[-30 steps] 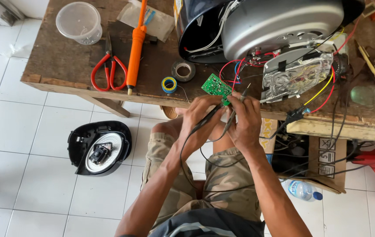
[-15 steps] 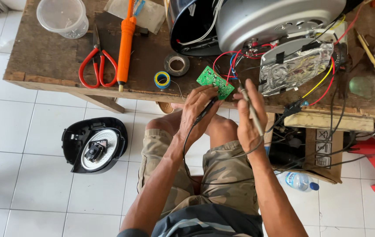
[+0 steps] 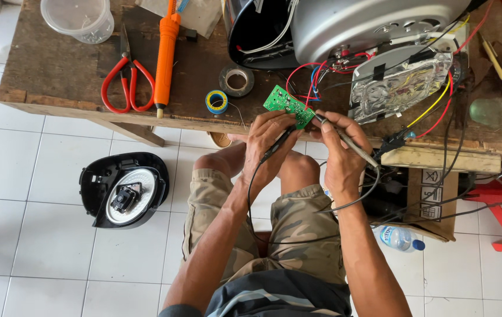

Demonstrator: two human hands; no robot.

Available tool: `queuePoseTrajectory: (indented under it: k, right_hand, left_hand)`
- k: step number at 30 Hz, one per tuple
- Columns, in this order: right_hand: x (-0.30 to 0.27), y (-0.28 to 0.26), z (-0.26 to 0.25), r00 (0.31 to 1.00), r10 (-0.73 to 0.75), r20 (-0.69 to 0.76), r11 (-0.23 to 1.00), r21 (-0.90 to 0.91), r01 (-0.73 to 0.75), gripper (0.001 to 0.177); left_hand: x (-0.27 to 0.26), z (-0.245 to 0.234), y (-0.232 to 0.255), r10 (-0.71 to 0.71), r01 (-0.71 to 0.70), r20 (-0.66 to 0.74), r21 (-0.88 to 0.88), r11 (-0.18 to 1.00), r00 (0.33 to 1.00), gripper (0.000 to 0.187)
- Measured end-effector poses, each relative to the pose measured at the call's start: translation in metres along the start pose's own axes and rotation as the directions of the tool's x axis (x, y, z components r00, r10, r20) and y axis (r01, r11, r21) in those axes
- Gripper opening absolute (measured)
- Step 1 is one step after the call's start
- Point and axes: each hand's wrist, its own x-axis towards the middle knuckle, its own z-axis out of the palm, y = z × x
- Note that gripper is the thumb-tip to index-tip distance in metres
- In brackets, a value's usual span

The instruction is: The person sits on the floor and uses a soldering iron to work on a green circuit board held in their left hand. They apply solder to various points on the board while surrounded by tools and electronic components on a wooden table.

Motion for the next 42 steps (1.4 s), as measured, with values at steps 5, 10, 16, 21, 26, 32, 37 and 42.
queuePoseTrajectory:
  k: [5, 10, 16, 21, 26, 32, 37, 42]
  right_hand:
    - [0.002, 0.006, -0.004, 1.000, -0.019, -0.020, 0.999, -0.044, 0.019, 0.022]
    - [0.002, 0.007, -0.005, 1.000, -0.005, -0.030, 0.998, -0.060, 0.003, 0.022]
    - [0.002, 0.010, -0.004, 0.998, 0.025, -0.051, 1.000, 0.007, -0.025, 0.021]
    - [0.004, 0.015, -0.003, 0.999, 0.017, -0.047, 1.000, -0.019, -0.018, 0.018]
    - [0.004, 0.014, 0.000, 0.998, 0.013, -0.062, 0.997, -0.071, -0.018, 0.016]
    - [0.005, 0.013, 0.001, 0.998, 0.004, -0.066, 0.993, -0.115, -0.012, 0.015]
    - [0.006, 0.017, 0.002, 0.997, -0.008, -0.083, 0.988, -0.154, -0.005, 0.015]
    - [0.006, 0.014, -0.001, 0.990, 0.076, -0.118, 0.970, -0.219, -0.100, 0.018]
  left_hand:
    - [-0.003, 0.006, -0.004, -0.022, 0.023, -0.026, 0.024, 0.999, 0.999, 0.020]
    - [-0.002, 0.007, -0.007, -0.032, 0.032, -0.007, 0.053, 0.998, 0.999, 0.022]
    - [-0.003, 0.007, -0.005, -0.021, 0.022, -0.003, 0.069, 0.997, 1.000, 0.021]
    - [-0.005, 0.010, -0.012, 0.006, -0.005, -0.013, 0.095, 0.996, 1.000, 0.021]
    - [-0.003, 0.009, -0.009, 0.020, -0.017, -0.018, 0.115, 0.993, 1.000, 0.020]
    - [-0.001, 0.010, -0.009, 0.034, -0.031, -0.027, 0.117, 0.993, 0.999, 0.019]
    - [0.001, 0.009, -0.006, 0.057, -0.054, -0.018, 0.133, 0.990, 0.998, 0.019]
    - [0.009, 0.003, 0.001, 0.090, -0.098, 0.058, 0.148, 0.984, 0.994, 0.019]
